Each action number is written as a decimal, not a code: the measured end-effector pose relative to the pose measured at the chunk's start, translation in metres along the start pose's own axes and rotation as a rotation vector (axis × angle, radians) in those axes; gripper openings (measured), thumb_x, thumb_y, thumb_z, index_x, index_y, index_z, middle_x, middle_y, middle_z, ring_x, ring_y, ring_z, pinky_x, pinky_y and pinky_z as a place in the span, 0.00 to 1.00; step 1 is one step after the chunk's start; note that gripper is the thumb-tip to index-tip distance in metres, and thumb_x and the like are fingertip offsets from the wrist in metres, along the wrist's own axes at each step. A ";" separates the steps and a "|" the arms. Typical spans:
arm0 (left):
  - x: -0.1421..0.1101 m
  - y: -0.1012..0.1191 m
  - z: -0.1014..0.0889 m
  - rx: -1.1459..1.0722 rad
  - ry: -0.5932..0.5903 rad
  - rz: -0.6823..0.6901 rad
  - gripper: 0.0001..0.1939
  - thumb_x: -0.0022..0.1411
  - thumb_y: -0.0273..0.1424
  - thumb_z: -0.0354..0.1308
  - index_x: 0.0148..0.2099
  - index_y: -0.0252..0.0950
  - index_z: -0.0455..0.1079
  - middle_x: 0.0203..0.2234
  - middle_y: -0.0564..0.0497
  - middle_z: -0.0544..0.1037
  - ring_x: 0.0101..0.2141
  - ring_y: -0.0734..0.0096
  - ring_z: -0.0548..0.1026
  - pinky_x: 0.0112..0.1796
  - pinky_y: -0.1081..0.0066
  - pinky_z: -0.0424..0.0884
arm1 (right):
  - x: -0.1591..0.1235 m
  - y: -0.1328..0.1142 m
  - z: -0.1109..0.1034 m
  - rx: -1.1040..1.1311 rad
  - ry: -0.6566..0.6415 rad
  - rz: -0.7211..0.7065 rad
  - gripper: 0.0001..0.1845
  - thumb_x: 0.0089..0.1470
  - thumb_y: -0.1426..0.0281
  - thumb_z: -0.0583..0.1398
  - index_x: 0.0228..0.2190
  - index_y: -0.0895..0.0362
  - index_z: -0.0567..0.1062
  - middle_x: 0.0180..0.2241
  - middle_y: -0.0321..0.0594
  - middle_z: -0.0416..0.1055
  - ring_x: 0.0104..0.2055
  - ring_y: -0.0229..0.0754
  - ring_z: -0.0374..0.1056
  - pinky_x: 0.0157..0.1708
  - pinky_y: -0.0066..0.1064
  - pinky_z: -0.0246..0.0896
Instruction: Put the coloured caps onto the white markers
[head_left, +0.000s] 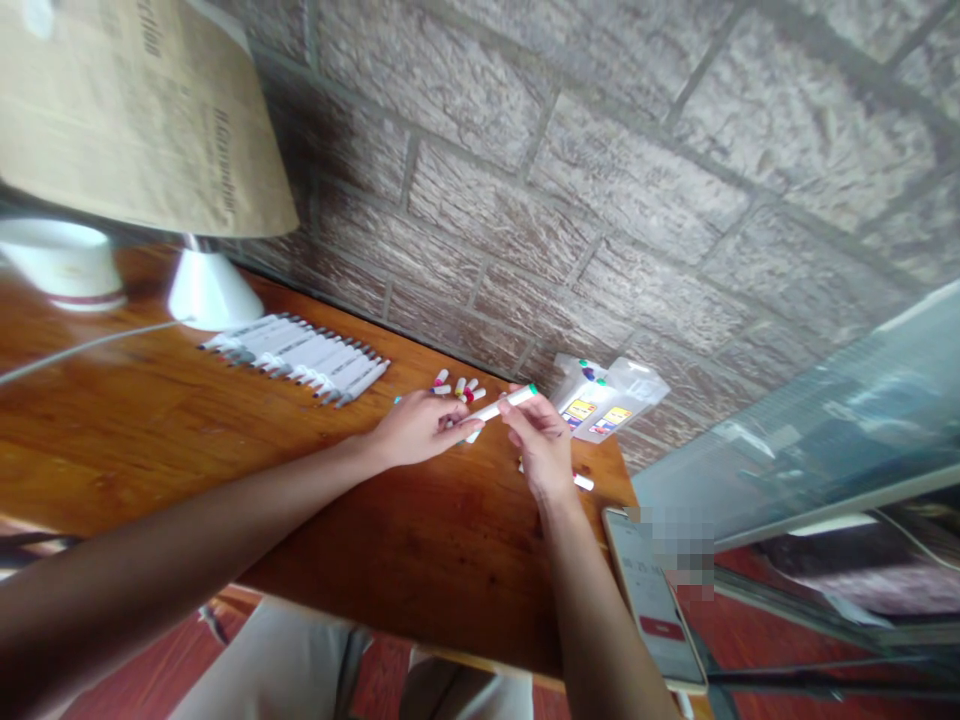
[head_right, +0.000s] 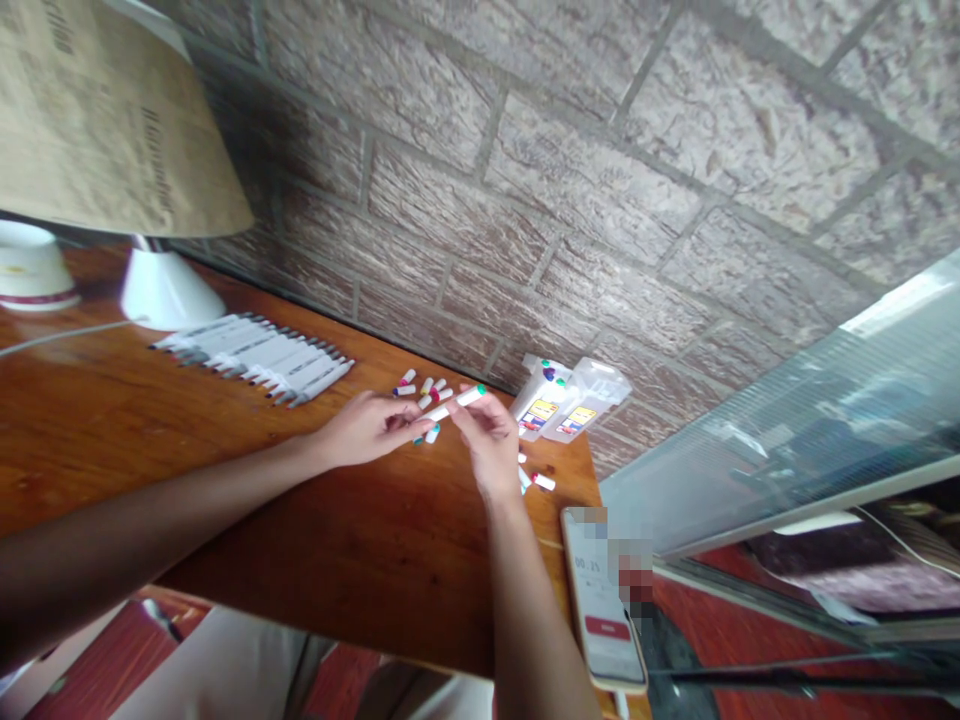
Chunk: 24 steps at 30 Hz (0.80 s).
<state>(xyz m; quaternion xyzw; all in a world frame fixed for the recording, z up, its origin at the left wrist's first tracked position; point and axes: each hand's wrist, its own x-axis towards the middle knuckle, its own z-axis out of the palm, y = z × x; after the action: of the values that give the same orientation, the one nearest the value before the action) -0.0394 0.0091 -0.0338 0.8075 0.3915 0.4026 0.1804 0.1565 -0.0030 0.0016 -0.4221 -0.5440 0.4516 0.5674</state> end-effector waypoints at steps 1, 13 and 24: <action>0.000 -0.001 0.000 0.017 -0.010 0.005 0.17 0.71 0.44 0.57 0.36 0.39 0.79 0.21 0.55 0.77 0.22 0.75 0.71 0.27 0.74 0.58 | -0.001 0.001 0.001 0.003 -0.030 -0.013 0.16 0.44 0.59 0.74 0.35 0.52 0.81 0.34 0.35 0.78 0.28 0.34 0.63 0.23 0.25 0.52; -0.002 0.002 0.001 0.011 0.006 0.093 0.17 0.71 0.44 0.57 0.37 0.38 0.77 0.21 0.55 0.74 0.22 0.76 0.70 0.27 0.74 0.60 | -0.006 -0.004 0.003 0.094 -0.074 -0.005 0.15 0.44 0.63 0.73 0.35 0.52 0.79 0.35 0.36 0.79 0.31 0.35 0.69 0.26 0.25 0.62; -0.006 0.007 0.002 -0.100 0.049 0.256 0.20 0.72 0.38 0.60 0.61 0.36 0.75 0.23 0.57 0.78 0.22 0.79 0.69 0.28 0.79 0.64 | 0.013 -0.006 -0.010 0.589 0.353 0.306 0.18 0.42 0.80 0.69 0.35 0.55 0.72 0.25 0.25 0.75 0.22 0.25 0.69 0.18 0.12 0.59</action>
<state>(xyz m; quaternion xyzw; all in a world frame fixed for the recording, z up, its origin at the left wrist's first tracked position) -0.0366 0.0005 -0.0338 0.8307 0.2688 0.4612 0.1581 0.1663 0.0087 0.0097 -0.3886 -0.2154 0.5887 0.6753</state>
